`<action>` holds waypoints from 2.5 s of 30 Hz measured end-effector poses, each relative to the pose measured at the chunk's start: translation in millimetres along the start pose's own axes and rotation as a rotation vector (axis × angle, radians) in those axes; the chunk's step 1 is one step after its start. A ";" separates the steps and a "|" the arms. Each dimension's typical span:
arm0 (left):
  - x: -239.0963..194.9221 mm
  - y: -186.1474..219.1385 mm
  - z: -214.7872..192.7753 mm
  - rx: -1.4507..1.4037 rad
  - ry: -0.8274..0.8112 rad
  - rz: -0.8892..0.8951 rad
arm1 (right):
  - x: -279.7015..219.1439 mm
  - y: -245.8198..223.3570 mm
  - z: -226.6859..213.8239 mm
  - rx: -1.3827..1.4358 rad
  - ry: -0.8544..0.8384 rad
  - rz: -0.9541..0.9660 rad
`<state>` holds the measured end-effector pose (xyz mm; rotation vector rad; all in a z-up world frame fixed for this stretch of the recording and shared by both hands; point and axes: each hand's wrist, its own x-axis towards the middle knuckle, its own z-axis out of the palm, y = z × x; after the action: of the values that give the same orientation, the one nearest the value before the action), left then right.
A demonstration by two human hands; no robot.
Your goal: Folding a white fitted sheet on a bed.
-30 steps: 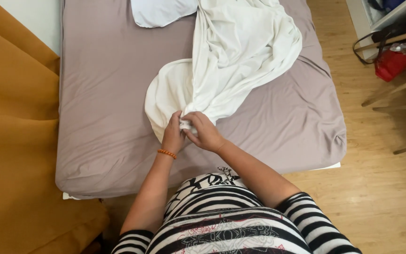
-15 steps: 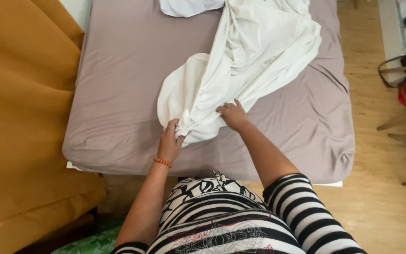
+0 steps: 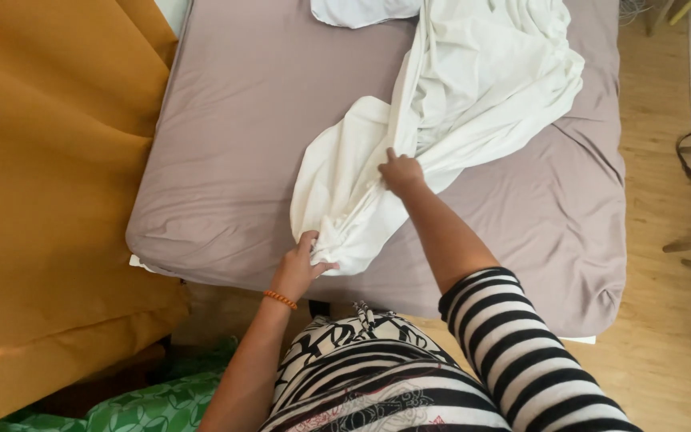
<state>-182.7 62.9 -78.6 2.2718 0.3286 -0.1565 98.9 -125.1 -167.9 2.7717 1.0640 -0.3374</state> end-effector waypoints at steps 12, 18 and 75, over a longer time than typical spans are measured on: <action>183.0 -82.5 -16.0 0.667 0.149 -0.200 | -59.7 119.2 -76.6 0.302 0.258 0.591; 205.9 76.1 -161.1 -0.038 0.893 0.411 | -97.4 98.7 -191.4 0.422 1.283 0.371; 119.6 -45.7 52.9 0.119 -0.075 0.490 | -90.0 -140.5 0.4 0.518 0.260 0.218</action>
<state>-81.4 74.0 -172.5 2.3843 -0.2859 -0.0062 -60.9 -79.3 -153.4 3.4365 0.7935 -0.2569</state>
